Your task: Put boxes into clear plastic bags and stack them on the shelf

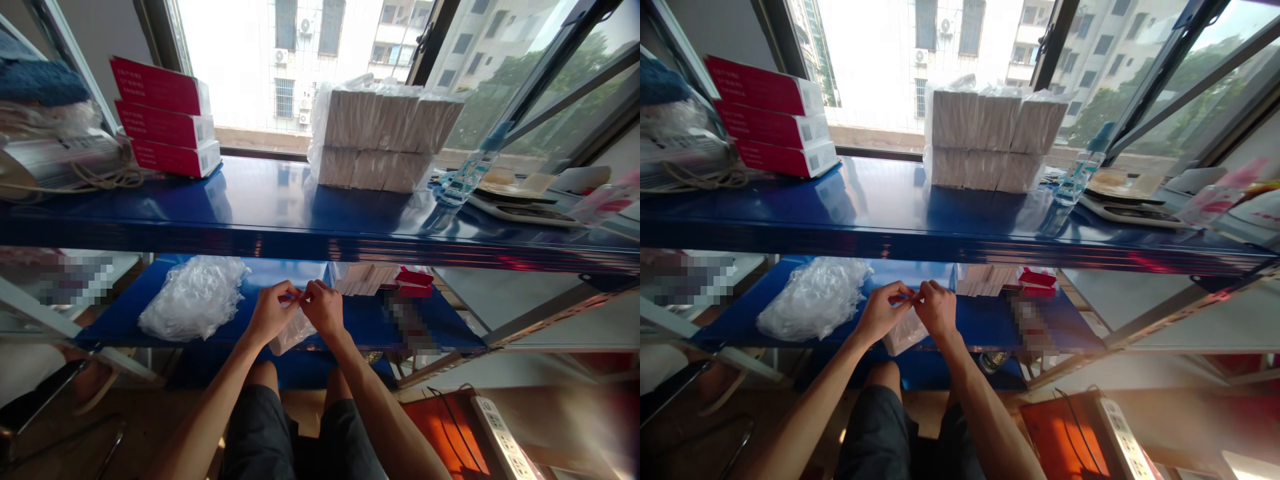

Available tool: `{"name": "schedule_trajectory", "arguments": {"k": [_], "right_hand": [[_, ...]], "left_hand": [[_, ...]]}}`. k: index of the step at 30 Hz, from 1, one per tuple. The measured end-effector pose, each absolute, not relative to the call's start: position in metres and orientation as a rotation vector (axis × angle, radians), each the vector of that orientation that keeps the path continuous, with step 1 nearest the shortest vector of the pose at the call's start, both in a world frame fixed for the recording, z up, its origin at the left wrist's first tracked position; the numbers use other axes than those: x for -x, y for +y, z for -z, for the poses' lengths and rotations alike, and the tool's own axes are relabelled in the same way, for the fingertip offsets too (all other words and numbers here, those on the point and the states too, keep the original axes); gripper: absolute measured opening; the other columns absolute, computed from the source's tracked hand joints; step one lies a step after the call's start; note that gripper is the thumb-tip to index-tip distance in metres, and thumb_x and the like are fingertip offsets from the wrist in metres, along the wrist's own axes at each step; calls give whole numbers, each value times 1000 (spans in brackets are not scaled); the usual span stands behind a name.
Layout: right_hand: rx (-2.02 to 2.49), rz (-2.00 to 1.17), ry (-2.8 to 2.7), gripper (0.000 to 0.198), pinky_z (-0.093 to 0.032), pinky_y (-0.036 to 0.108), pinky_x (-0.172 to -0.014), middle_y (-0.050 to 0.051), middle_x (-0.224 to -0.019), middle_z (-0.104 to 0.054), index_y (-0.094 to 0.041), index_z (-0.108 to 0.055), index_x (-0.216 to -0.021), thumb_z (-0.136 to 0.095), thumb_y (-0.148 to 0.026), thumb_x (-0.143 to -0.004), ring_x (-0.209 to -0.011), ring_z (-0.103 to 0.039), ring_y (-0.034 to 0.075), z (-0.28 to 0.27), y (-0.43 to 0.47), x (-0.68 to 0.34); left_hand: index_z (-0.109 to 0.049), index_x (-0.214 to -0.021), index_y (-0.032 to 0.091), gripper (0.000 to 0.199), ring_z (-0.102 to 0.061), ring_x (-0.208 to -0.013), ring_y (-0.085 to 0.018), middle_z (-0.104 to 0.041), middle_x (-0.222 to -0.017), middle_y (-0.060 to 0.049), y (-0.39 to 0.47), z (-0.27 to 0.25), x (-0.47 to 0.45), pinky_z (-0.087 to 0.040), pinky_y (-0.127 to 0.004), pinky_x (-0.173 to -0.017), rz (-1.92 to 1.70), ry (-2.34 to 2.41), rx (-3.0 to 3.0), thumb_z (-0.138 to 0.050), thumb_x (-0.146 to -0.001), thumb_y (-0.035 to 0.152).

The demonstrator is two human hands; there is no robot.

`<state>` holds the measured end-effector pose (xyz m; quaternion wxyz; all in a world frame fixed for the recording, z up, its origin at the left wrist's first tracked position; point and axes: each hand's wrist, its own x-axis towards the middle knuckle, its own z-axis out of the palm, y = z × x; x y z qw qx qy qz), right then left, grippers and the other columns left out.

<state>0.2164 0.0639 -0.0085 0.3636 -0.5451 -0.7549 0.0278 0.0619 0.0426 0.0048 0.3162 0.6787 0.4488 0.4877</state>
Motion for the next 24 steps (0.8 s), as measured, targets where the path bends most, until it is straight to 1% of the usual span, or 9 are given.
{"name": "schedule_trajectory", "arguments": {"k": [1,4,7,9,11,14,18,21,24], "right_hand": [[1376,-35,-1931,12,-42,27,-63,6,-82,-70,-20,-69,-80,-64,-9,-81,-72,-64,20,8,66,-216],[1145,-110,-2098,33,-46,29,-76,10,-101,-72,-19,-69,-101,-56,0,-77,-92,-64,24,5,74,-218],[1013,-429,-2281,30,-43,27,-70,3,-80,-70,-18,-70,-90,-51,1,-78,-75,-61,18,4,82,-224],[984,-644,-2196,17,-41,26,-66,1,-69,-66,-17,-70,-83,-56,-8,-85,-66,-57,16,6,84,-229],[915,-873,-1994,11,-43,27,-66,2,-76,-70,-17,-74,-91,-67,-24,-88,-68,-58,16,11,84,-232],[855,-1198,-1609,31,-47,28,-63,4,-85,-74,-18,-78,-100,-79,-43,-81,-68,-61,16,19,81,-235],[863,-1310,-1291,33,-53,31,-70,3,-76,-75,-19,-80,-87,-88,-47,-72,-69,-65,17,21,80,-238],[898,-1301,-1236,36,-55,34,-75,6,-79,-78,-18,-83,-91,-88,-48,-72,-76,-70,21,17,82,-244],[933,-1303,-1267,41,-58,37,-78,9,-83,-80,-17,-82,-95,-89,-50,-71,-80,-74,24,15,84,-253]], "left_hand": [[-68,-80,22,9,-74,-87,-21,-76,-90,-4,41,-5,-61,-58,-31,-81,-1280,1171,-1862,-66,-87,16],[-66,-80,21,16,-72,-87,-21,-74,-94,-6,40,-6,-57,-57,-33,-84,-1253,1140,-2158,-62,-87,8],[-68,-85,22,21,-72,-96,-23,-74,-96,-8,43,-5,-50,-58,-35,-87,-1204,1063,-2446,-58,-88,3],[-69,-92,21,24,-70,-105,-24,-75,-99,-8,46,-4,-44,-59,-37,-90,-1217,1008,-2574,-55,-92,2],[-70,-96,21,23,-69,-111,-24,-75,-106,-8,50,0,-40,-58,-39,-95,-1291,1007,-2646,-54,-96,4],[-71,-98,21,18,-67,-112,-25,-76,-114,-7,55,5,-38,-56,-43,-99,-1436,1113,-2665,-58,-98,8],[-70,-96,22,10,-66,-106,-26,-76,-107,-6,59,10,-45,-56,-45,-95,-1499,1192,-2585,-63,-98,16],[-67,-98,22,6,-66,-106,-24,-75,-106,-7,57,12,-50,-55,-41,-95,-1552,1205,-2379,-62,-100,20],[-65,-108,22,10,-66,-105,-22,-72,-110,-8,49,16,-49,-55,-37,-94,-1553,1321,-2178,-57,-102,22]]}}
